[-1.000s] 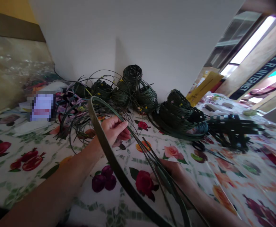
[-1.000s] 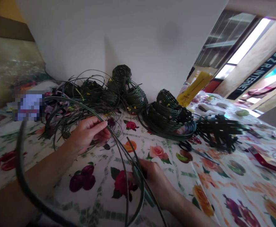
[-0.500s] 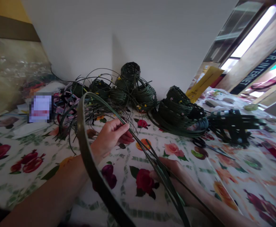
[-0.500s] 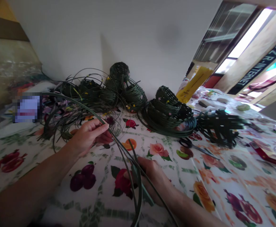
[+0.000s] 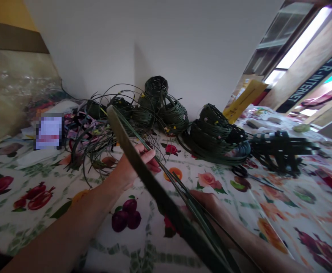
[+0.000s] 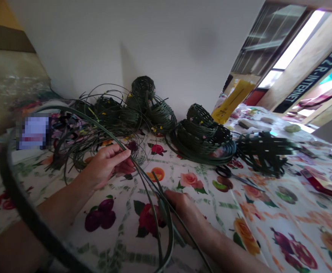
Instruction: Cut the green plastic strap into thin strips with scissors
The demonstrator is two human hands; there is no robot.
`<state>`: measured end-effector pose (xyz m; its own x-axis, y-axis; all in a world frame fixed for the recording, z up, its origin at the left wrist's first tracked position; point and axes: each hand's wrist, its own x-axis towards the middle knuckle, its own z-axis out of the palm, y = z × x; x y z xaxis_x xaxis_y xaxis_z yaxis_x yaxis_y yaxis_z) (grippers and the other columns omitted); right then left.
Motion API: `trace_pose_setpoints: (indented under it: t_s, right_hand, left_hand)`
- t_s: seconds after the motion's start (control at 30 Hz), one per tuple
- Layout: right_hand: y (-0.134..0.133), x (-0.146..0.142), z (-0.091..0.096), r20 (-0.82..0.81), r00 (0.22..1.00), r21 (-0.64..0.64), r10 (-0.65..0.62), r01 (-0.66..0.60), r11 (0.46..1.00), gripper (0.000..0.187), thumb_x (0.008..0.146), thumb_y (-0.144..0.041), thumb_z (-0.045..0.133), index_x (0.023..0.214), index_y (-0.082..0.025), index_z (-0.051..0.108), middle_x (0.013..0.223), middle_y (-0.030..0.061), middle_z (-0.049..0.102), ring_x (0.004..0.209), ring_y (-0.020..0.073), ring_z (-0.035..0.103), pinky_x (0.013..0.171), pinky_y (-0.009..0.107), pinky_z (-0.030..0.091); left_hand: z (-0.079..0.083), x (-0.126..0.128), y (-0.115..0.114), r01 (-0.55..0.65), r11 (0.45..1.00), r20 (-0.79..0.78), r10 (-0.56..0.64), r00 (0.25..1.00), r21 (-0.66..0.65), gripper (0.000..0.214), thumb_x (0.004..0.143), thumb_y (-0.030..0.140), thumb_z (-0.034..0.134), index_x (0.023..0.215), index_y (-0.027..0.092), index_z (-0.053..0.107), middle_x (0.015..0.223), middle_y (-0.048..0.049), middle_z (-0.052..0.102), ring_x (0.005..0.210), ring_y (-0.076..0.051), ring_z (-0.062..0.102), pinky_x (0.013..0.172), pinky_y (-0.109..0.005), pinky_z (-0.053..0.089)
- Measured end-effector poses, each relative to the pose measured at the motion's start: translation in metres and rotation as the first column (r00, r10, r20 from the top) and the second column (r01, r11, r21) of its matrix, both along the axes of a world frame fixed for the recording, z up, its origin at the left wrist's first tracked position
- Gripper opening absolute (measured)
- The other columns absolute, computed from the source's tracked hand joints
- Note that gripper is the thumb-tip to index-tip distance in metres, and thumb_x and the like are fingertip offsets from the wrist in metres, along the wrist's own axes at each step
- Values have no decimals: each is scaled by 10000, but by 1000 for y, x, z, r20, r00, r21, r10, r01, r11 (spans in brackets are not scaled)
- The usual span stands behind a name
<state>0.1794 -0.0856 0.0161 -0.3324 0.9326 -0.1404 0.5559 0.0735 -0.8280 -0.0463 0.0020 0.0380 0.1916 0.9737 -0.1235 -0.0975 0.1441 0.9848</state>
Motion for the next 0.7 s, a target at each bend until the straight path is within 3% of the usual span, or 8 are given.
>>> trace_pose_setpoints:
  t_s: [0.17,0.4,0.57,0.7]
  right_hand:
    - [3,8,-7,114,992,33,53,-57,998,276,889,-404,565,728,-189,500,666,-26,538,604,139,444,521,235,342]
    - [3,6,-4,42,998,24,44,-45,999,235,902,-347,519,730,-188,530,684,-15,584,613,146,491,536,232,383]
    - [7,6,-1,66,994,-3,86,-86,996,325,885,-452,529,716,-180,481,663,-20,510,603,136,437,529,236,350]
    - [9,6,-3,-10,994,-44,106,-106,993,345,892,-474,509,725,-175,467,676,-20,481,621,133,411,523,234,332]
  left_hand:
    - [-2,-1,0,43,999,9,-43,999,8,266,771,364,712,661,154,591,599,-20,672,521,-145,667,541,-250,550]
    - [-3,3,-2,64,998,10,-64,998,-29,262,752,351,721,659,158,571,573,-15,660,505,-139,650,540,-254,544]
    - [-4,3,-1,78,996,17,-77,997,-31,234,767,341,705,682,161,583,567,-12,659,515,-139,649,544,-250,542]
    - [-2,2,-1,5,1000,-2,-5,1000,-22,263,766,368,699,663,162,572,577,-16,658,491,-134,637,517,-241,526]
